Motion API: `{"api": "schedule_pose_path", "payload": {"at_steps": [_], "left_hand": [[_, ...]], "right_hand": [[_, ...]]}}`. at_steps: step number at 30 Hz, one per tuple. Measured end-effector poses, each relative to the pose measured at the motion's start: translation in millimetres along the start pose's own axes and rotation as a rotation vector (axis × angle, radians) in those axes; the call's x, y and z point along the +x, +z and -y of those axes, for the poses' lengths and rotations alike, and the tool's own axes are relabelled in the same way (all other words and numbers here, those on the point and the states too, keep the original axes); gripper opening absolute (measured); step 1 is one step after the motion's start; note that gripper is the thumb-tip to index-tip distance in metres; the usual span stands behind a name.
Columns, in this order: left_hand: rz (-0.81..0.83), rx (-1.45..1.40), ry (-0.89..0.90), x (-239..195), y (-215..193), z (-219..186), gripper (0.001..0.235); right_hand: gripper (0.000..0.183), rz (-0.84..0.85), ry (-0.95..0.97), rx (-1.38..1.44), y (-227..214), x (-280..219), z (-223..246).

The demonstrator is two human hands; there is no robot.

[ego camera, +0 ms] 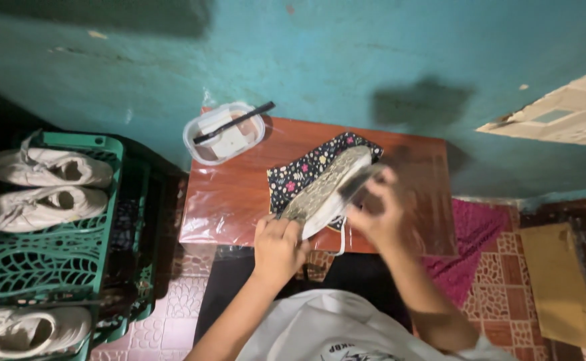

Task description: The person scrubs the sole of a white sneaker with a brush, then dips the brush into a container of liquid and continues scrubbing the upper part of the shoe. The person holds the shoe steady with one hand while brushing with the other.

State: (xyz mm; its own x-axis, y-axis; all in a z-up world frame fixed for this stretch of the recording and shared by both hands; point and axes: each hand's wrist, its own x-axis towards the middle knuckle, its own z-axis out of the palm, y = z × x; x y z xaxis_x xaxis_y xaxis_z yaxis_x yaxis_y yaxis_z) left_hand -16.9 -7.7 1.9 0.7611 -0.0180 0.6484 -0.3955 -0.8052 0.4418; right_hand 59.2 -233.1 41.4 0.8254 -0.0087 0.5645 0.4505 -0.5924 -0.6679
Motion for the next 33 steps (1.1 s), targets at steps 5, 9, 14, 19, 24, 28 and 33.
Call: {"api": "schedule_pose_path", "payload": {"at_steps": [5, 9, 14, 19, 24, 28, 33], "left_hand": [[0.002, -0.005, -0.007, 4.2, -5.4, -2.6, 0.027], [-0.013, 0.008, -0.039, 7.3, -4.9, -4.8, 0.025], [-0.007, -0.006, -0.04, 0.1, -1.4, -0.6, 0.03], [-0.015, 0.019, -0.047, 7.0, -0.8, -2.5, 0.029], [0.015, 0.016, -0.053, 7.3, -4.1, -4.0, 0.029], [-0.017, 0.042, -0.061, 2.5, 1.4, -1.9, 0.027], [-0.002, 0.04, -0.066, 4.4, -2.9, -4.9, 0.026]], "right_hand": [[0.065, 0.062, -0.146, 0.059, 2.0, -5.5, -26.9], [0.058, 0.042, -0.162, -0.049, -4.7, 6.8, 25.2], [0.064, 0.096, -0.191, 0.039, -2.5, -11.3, 4.7], [0.058, 0.034, -0.108, 0.103, -0.2, -15.0, 13.9], [0.056, 0.063, -0.068, 0.09, 0.0, -9.2, -12.5], [0.057, 0.074, -0.077, 0.084, 1.4, -16.1, 16.3], [0.057, 0.068, -0.051, 0.11, 2.2, -15.8, -13.3]]}}
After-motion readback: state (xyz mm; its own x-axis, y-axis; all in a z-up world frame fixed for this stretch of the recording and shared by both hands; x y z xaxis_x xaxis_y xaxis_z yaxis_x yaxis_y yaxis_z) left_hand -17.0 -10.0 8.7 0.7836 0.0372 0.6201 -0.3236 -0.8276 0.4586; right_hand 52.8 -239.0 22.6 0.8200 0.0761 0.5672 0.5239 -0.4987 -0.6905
